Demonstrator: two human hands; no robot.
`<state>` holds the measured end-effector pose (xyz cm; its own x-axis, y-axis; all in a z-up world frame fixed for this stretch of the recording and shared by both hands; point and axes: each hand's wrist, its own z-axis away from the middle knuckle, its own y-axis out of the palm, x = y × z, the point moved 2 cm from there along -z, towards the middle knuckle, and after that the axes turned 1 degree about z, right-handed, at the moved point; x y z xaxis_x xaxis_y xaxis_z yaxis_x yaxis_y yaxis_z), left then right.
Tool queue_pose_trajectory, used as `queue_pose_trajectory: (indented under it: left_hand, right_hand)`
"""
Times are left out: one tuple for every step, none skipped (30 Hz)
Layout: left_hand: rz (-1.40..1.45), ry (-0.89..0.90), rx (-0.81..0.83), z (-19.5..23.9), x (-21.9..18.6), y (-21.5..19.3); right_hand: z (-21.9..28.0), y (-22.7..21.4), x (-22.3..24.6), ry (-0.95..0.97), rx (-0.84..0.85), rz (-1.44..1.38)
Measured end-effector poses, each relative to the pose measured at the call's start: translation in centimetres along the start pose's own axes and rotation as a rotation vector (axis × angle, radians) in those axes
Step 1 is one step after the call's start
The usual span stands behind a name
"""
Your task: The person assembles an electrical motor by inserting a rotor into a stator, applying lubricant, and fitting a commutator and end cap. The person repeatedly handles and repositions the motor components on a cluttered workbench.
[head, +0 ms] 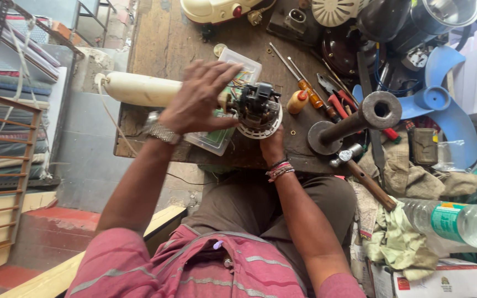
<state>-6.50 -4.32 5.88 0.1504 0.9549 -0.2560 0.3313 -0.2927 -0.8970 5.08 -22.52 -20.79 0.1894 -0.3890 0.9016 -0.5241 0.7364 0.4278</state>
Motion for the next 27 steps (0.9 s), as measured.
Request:
queue_pose_trajectory:
  left_hand:
    - [-0.076, -0.038, 0.042, 0.7, 0.7, -0.5]
    - [-0.103, -0.099, 0.111, 1.2, 1.4, -0.5]
    - [-0.131, -0.165, 0.185, 1.9, 2.1, -0.4]
    - [-0.159, -0.231, 0.259, 2.7, 2.7, -0.2]
    - [-0.140, -0.219, 0.212, 3.2, 2.9, 0.1]
    - [-0.121, -0.207, 0.166, 3.7, 3.1, 0.5]
    - [-0.103, -0.190, 0.118, 3.8, 3.5, 0.7]
    - [-0.085, -0.165, 0.101, 3.8, 4.1, 0.9]
    - [-0.062, -0.147, 0.082, 3.9, 4.6, 1.3]
    - [-0.039, -0.129, 0.062, 3.9, 5.1, 1.6]
    - [-0.060, -0.120, 0.028, 4.1, 5.7, 1.7]
    - [-0.081, -0.111, -0.006, 4.2, 6.3, 1.7]
    - [-0.103, -0.099, -0.032, 4.4, 6.6, 1.5]
    - [-0.110, -0.120, -0.018, 4.6, 6.8, 1.5]
    - [-0.112, -0.133, -0.001, 4.5, 6.7, 1.6]
    - [-0.116, -0.147, 0.016, 4.4, 6.5, 1.6]
    - [-0.118, -0.145, 0.000, 4.2, 6.1, 1.5]
    - [-0.120, -0.144, -0.015, 4.5, 5.3, 1.4]
    - [-0.117, -0.144, -0.029, 4.7, 4.6, 1.3]
    - [-0.109, -0.146, -0.026, 4.7, 4.3, 1.1]
    - [-0.098, -0.152, -0.023, 4.8, 4.0, 1.0]
    - [-0.087, -0.157, -0.021, 4.9, 3.6, 0.9]
    - [-0.081, -0.187, 0.030, 4.6, 3.6, 0.7]
    - [-0.075, -0.217, 0.082, 4.4, 3.6, 0.6]
    - [-0.069, -0.242, 0.132, 4.0, 3.6, 0.3]
    - [-0.036, -0.262, 0.179, 3.6, 3.4, 0.1]
    - [-0.002, -0.279, 0.226, 3.1, 3.3, 0.1]
  right_hand:
    - [0.0, 0.2, 0.2, -0.043, 0.006, 0.079]
    - [0.0, 0.3, 0.4, -0.085, 0.012, 0.157]
    - [0.3, 0.5, 0.5, -0.100, 0.015, 0.208]
    - [0.7, 0.8, 0.7, -0.115, 0.018, 0.259]
    - [0.8, 0.9, 1.1, -0.136, 0.016, 0.311]
    - [1.1, 1.1, 1.4, -0.143, 0.008, 0.323]
    - [1.3, 1.3, 1.9, -0.155, -0.002, 0.334]
    - [1.4, 1.5, 2.3, -0.168, -0.012, 0.346]
    - [1.5, 1.6, 2.7, -0.160, 0.001, 0.384]
    - [1.7, 1.7, 3.1, -0.152, 0.014, 0.422]
    - [1.6, 2.1, 3.3, -0.144, 0.034, 0.456]
    - [1.4, 2.4, 3.5, -0.146, 0.061, 0.500]
    - [1.3, 2.7, 3.5, -0.145, 0.082, 0.538]
    - [1.0, 3.0, 3.5, -0.144, 0.104, 0.576]
    - [0.7, 3.0, 3.7, -0.151, 0.089, 0.610]
    - [0.4, 3.0, 3.9, -0.159, 0.073, 0.644]
    - [-0.1, 2.9, 4.3, -0.174, 0.058, 0.682]
    - [-0.4, 2.8, 4.6, -0.188, 0.068, 0.682]
    - [-0.3, 2.6, 4.9, -0.198, 0.079, 0.685]
    - [-0.1, 2.4, 5.2, -0.207, 0.090, 0.688]
    - [0.3, 2.3, 5.4, -0.166, 0.081, 0.728]
    - [0.8, 2.3, 5.6, -0.124, 0.073, 0.767]
    - [0.8, 2.3, 5.9, -0.090, 0.066, 0.806]
    - [1.2, 2.4, 6.5, -0.082, 0.066, 0.791]
    - [1.9, 2.2, 7.4, -0.077, 0.062, 0.775]
    - [2.6, 2.1, 8.3, -0.072, 0.058, 0.760]
    - [3.2, 1.8, 9.5, -0.090, 0.038, 0.779]
